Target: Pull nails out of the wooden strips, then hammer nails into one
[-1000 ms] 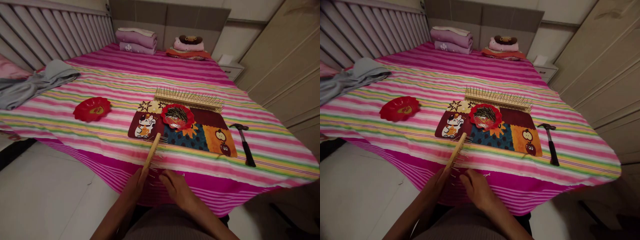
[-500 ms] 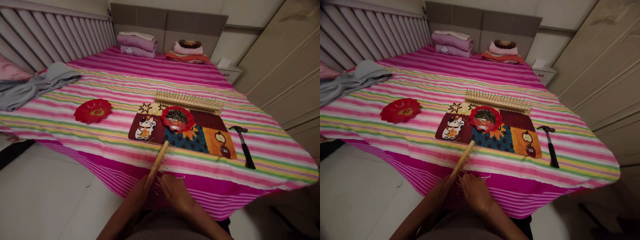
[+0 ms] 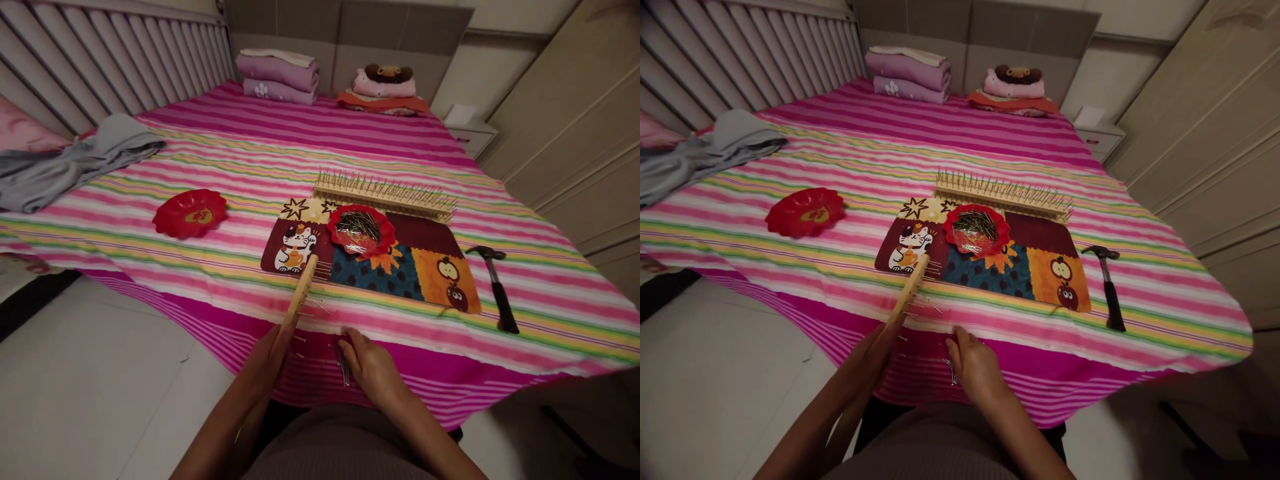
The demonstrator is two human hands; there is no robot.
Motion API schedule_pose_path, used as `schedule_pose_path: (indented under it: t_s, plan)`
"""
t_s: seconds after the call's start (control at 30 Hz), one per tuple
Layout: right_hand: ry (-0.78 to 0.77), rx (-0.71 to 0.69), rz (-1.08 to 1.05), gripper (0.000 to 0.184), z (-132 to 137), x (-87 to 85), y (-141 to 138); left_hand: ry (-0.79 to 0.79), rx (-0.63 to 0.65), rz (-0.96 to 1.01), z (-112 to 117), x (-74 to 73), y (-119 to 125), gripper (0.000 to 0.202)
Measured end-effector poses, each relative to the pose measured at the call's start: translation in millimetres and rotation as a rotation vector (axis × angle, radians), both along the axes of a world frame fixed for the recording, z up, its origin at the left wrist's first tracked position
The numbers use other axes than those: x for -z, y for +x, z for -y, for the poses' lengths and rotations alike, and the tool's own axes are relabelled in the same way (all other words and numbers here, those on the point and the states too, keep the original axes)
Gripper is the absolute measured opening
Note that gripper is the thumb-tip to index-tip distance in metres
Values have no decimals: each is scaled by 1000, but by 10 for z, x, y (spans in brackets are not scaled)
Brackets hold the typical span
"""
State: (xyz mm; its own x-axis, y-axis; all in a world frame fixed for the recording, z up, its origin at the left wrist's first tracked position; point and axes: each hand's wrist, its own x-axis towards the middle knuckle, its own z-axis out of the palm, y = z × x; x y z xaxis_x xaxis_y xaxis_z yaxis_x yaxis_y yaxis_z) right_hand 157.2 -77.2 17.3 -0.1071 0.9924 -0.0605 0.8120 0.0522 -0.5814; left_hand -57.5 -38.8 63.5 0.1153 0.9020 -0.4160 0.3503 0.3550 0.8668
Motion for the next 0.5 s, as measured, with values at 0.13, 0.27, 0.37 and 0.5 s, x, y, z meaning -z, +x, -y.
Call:
schedule_pose_path:
  t_s: [0.13,0.27,0.37,0.5]
  plan:
    - [-15,-131,-26,28,-22,-222,-229,10,96,-5,45,48,128,53]
    - [23,-245,41,33,-38,-301,-398,10,186,-29,99,41,209,49]
    - [51,-231,-116,36,2,-271,-373,29,234,-28,108,55,196,47]
    - [-53,51,-499,38,74,-216,-201,32,95,-186,29,144,35,47]
